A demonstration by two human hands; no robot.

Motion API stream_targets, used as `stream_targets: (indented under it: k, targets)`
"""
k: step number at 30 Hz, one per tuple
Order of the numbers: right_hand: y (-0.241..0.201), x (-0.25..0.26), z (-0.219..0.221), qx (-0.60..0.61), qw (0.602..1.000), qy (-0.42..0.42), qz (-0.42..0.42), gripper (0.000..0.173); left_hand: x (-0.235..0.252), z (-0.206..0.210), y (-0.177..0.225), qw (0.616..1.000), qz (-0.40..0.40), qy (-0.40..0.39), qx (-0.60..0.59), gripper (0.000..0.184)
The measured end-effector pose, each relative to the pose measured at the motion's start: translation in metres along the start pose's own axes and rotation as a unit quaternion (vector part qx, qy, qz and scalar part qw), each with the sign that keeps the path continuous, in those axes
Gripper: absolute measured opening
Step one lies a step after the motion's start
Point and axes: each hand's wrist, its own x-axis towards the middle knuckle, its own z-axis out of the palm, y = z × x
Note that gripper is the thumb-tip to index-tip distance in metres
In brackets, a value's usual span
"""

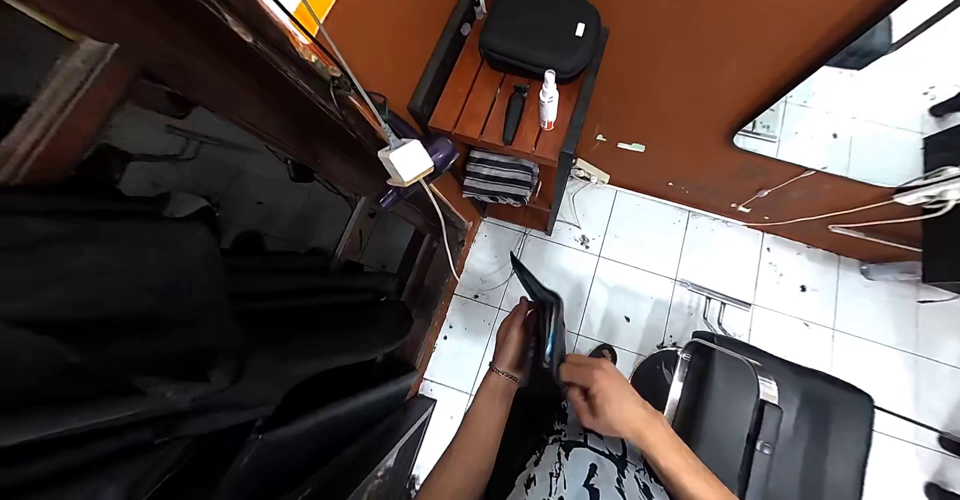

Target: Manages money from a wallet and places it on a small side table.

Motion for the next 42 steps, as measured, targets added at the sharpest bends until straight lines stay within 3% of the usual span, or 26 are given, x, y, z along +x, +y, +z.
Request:
stream_targets:
  k: [2,3,5,7,8,10,13,16,23,27,31,34,38,42]
  targets:
    - [-0.005,0.002,0.008,-0.074,0.989,-0.124,0.009,0.017,-0.014,0.011,0.002,0.999,-0.013,-0.042,0.014,0.051]
    - [-0.005,0.001,0.012,-0.076,0.986,-0.147,0.009,0.017,-0.017,0.011,-0.001,0.997,0.01,-0.059,0.057,0.046]
    - [-0.002,-0.006,0.015,-0.028,0.996,-0.083,0.015,0.021,-0.019,0.011,-0.002,0.984,0.076,-0.051,0.15,0.063]
    - [0.001,-0.009,0.018,0.065,0.992,0.088,0.065,0.03,-0.022,0.011,0.001,0.967,0.125,-0.041,0.22,0.07]
    - [0.003,-0.005,0.018,0.089,0.979,0.155,0.094,0.035,-0.024,0.01,0.001,0.96,0.136,-0.035,0.242,0.07]
    - [0.009,0.004,0.018,0.108,0.964,0.213,0.121,0.039,-0.028,0.008,-0.001,0.951,0.147,-0.035,0.268,0.065]
    - [0.017,0.01,0.017,0.156,0.954,0.222,0.129,0.017,-0.032,0.0,0.001,0.953,0.144,-0.05,0.261,0.049]
    - [0.018,0.009,0.009,0.243,0.935,0.219,0.14,0.006,-0.033,-0.013,0.008,0.964,0.133,-0.058,0.224,0.051]
    - [0.012,0.015,0.006,0.263,0.921,0.248,0.148,0.008,-0.031,-0.016,0.007,0.981,0.091,-0.057,0.162,0.053]
    - [0.009,0.017,0.012,0.197,0.938,0.259,0.124,0.006,-0.03,-0.016,0.009,0.967,0.115,-0.093,0.208,0.051]
    - [0.01,0.021,0.019,0.099,0.954,0.273,0.077,0.008,-0.03,-0.009,0.014,0.964,0.099,-0.082,0.234,0.064]
    - [0.015,0.021,0.021,0.044,0.96,0.272,0.046,0.019,-0.028,-0.009,0.02,0.958,0.107,-0.084,0.254,0.057]
    - [0.016,0.024,0.019,0.035,0.963,0.26,0.063,0.023,-0.022,-0.012,0.024,0.955,0.11,-0.075,0.266,0.056]
    - [0.018,0.033,0.016,0.077,0.956,0.273,0.078,0.014,-0.022,-0.012,0.036,0.951,0.117,-0.076,0.274,0.047]
